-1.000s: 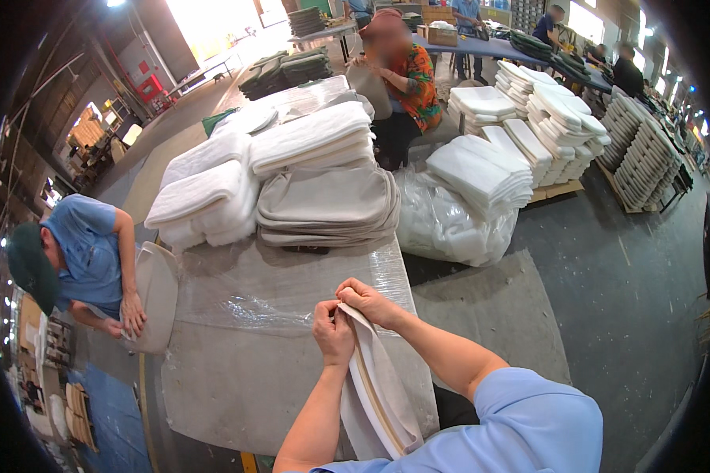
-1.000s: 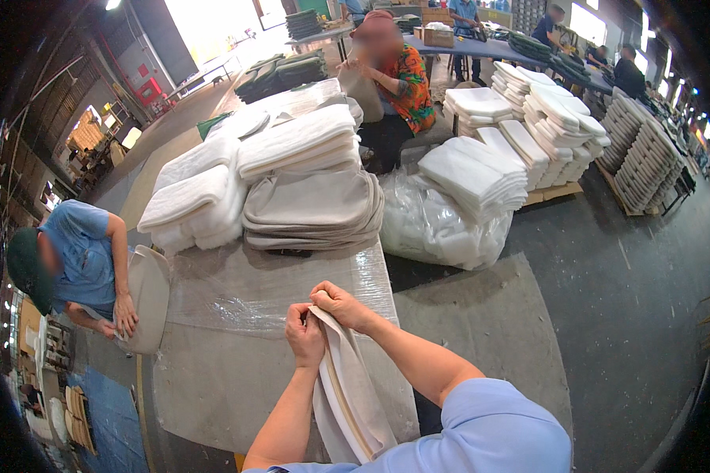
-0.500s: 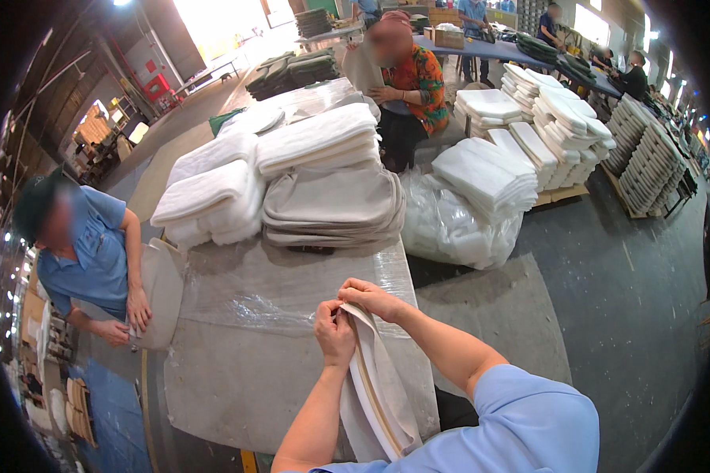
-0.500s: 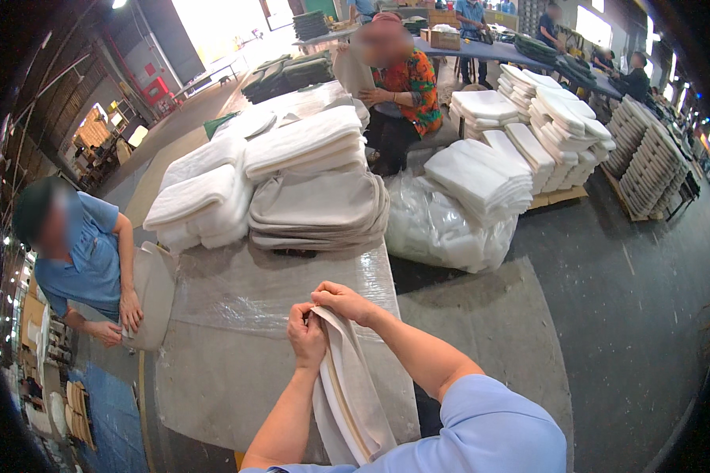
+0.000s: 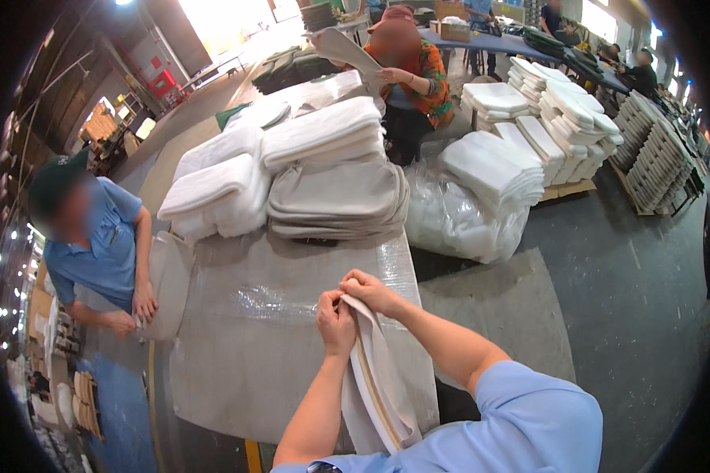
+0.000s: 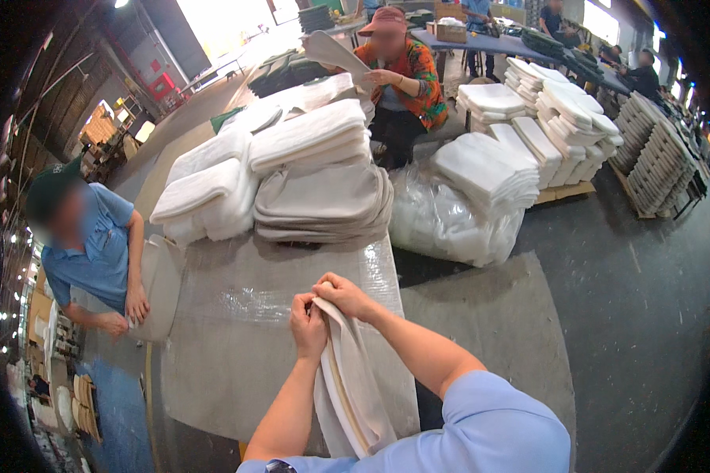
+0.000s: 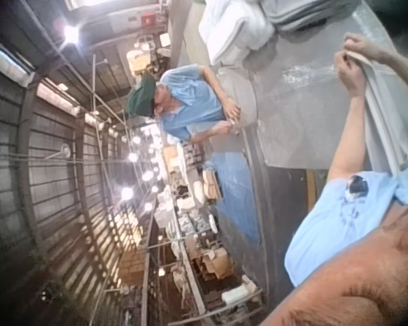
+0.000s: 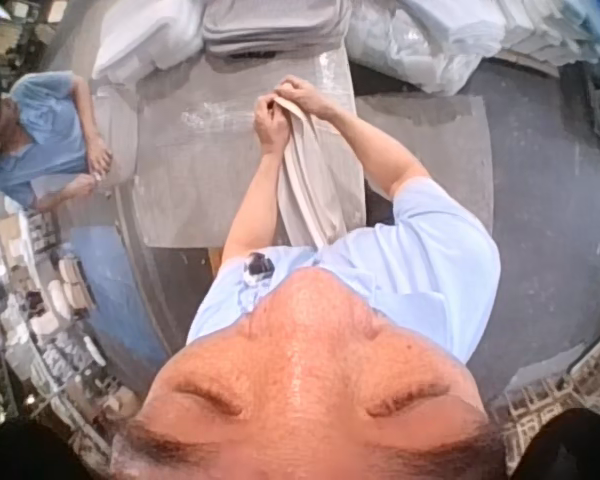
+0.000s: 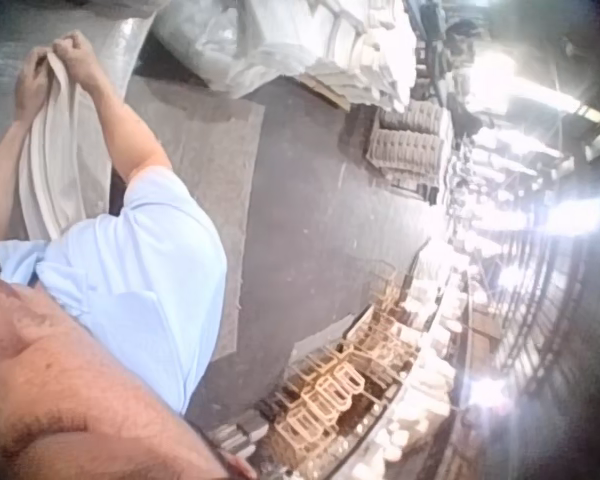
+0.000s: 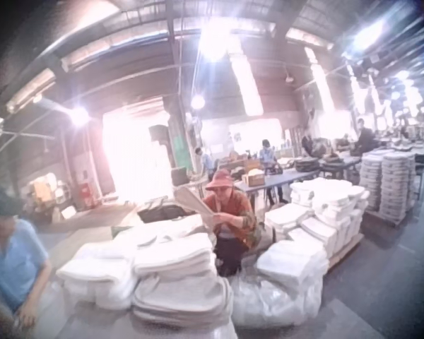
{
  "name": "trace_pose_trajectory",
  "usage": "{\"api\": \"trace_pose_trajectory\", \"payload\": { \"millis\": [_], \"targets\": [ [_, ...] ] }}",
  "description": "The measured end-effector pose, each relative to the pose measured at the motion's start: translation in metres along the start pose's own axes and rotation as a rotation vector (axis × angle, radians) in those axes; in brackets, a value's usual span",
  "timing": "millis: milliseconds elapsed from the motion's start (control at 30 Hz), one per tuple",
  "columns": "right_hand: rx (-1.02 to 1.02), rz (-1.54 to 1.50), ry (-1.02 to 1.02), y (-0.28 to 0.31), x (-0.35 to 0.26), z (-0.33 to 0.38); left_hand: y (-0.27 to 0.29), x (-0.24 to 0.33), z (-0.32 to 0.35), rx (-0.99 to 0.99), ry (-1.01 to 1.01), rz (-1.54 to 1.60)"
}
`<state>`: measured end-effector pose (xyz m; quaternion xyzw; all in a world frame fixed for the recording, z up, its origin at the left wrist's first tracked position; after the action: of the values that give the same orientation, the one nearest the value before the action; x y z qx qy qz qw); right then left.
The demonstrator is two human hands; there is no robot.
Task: The person inserts white foam inserts into light-colored fabric covers on a worktable. They align the foam, slide it into the cover, and smooth the edges. The person repeats this process for multiple cushions, stacking finished items on the table.
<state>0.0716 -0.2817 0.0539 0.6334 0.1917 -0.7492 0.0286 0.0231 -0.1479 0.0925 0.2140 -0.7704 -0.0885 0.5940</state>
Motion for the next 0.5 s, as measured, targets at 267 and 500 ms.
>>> {"api": "trace_pose_trajectory", "payload": {
  "millis": [267,500],
  "targets": [
    [-0.002,-0.240,-0.143,0.005,0.008,0.000,-0.001,0.009,0.000,-0.010,-0.040,0.005],
    [0.044,-0.123,-0.111,0.014,0.007,0.006,0.014,0.046,0.042,-0.139,0.033,-0.147]
  ]
}}
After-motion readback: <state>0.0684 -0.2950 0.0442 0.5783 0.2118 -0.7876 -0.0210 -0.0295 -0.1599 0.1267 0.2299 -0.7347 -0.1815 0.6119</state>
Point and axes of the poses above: each hand's wrist, its own z-axis away from the middle knuckle, its own y-axis out of the back of the hand, x = y × z, the point moved 4 cm from there along -z, towards the middle knuckle, and after that the axes turned 1 degree about -z, right-handed, at the moved point
